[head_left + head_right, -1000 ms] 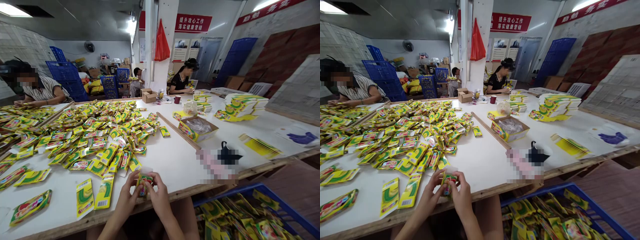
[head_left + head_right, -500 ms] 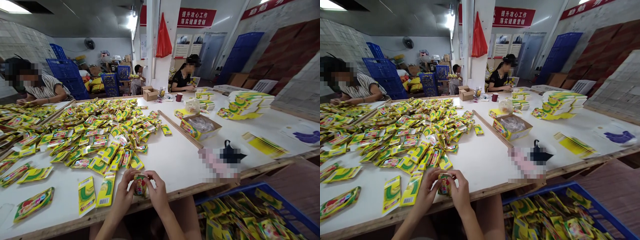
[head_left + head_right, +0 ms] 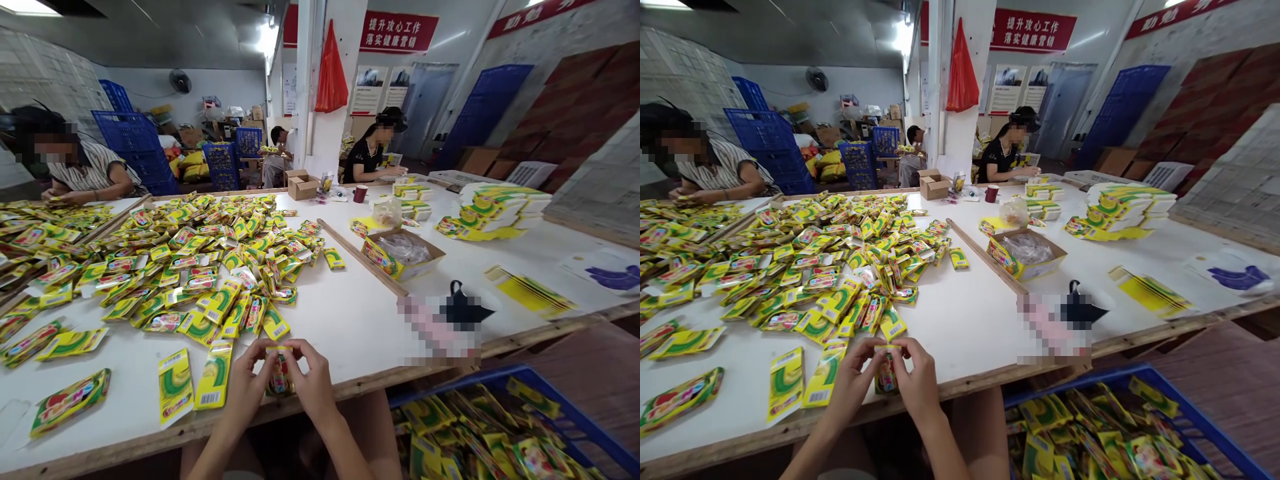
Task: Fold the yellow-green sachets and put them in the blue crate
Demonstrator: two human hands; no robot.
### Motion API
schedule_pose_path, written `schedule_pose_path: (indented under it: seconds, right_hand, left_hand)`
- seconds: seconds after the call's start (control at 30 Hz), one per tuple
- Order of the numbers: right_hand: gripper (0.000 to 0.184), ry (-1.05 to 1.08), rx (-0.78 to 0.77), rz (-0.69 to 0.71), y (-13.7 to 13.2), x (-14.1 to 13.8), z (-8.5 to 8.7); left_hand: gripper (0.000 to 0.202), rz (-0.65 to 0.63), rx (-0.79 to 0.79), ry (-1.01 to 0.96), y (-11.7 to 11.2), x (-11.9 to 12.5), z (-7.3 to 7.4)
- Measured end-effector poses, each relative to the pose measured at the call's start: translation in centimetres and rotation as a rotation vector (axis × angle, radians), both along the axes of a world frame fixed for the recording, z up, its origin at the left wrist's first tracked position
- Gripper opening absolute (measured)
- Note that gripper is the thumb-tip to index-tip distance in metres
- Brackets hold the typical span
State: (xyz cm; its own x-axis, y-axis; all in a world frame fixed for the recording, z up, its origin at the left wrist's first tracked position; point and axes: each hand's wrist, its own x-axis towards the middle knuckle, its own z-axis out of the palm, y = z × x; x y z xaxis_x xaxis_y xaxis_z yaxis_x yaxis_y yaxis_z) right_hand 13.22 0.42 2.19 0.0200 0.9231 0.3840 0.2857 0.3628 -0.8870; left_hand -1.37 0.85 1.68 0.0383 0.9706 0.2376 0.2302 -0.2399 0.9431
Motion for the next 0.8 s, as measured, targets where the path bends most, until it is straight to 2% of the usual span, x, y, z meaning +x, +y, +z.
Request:
schedule_pose_path:
  seconds: [0.17,0.37,0.43,0.5,0.6,0.73,0.8]
  right_hand:
    - [0.013,0.025,-0.049,0.035,0.2,0.3,0.4]
    - [0.012,0.093,-0.017,0.116,-0.3,-0.3,-1.3]
    - [0.013,0.117,-0.005,0.087,-0.9,-0.4,-1.4]
    - [0.014,0.112,0.036,-0.011,-1.7,0.6,-0.9]
    - [0.014,0.022,0.143,-0.329,-3.7,5.8,0.7]
    - [0.019,-0.263,0.336,-0.915,-8.0,18.0,2.9]
    - [0.026,-0.407,0.328,-1.081,-9.8,23.9,3.2]
  left_hand:
    - [0.017,-0.023,-0.023,-0.072,0.2,-0.1,-0.7]
    - [0.016,-0.040,0.079,-0.011,-0.4,-0.8,-1.8]
    - [0.020,-0.019,0.078,0.011,-0.9,-0.9,-1.9]
    - [0.033,0.020,0.046,0.005,-1.3,-1.2,-2.2]
    - [0.039,0.031,-0.035,0.019,-1.3,-1.8,-3.0]
    - [0.037,-0.032,-0.100,0.139,-0.5,-2.3,-3.7]
    - [0.039,-0.050,-0.105,0.185,-0.3,-2.1,-3.6]
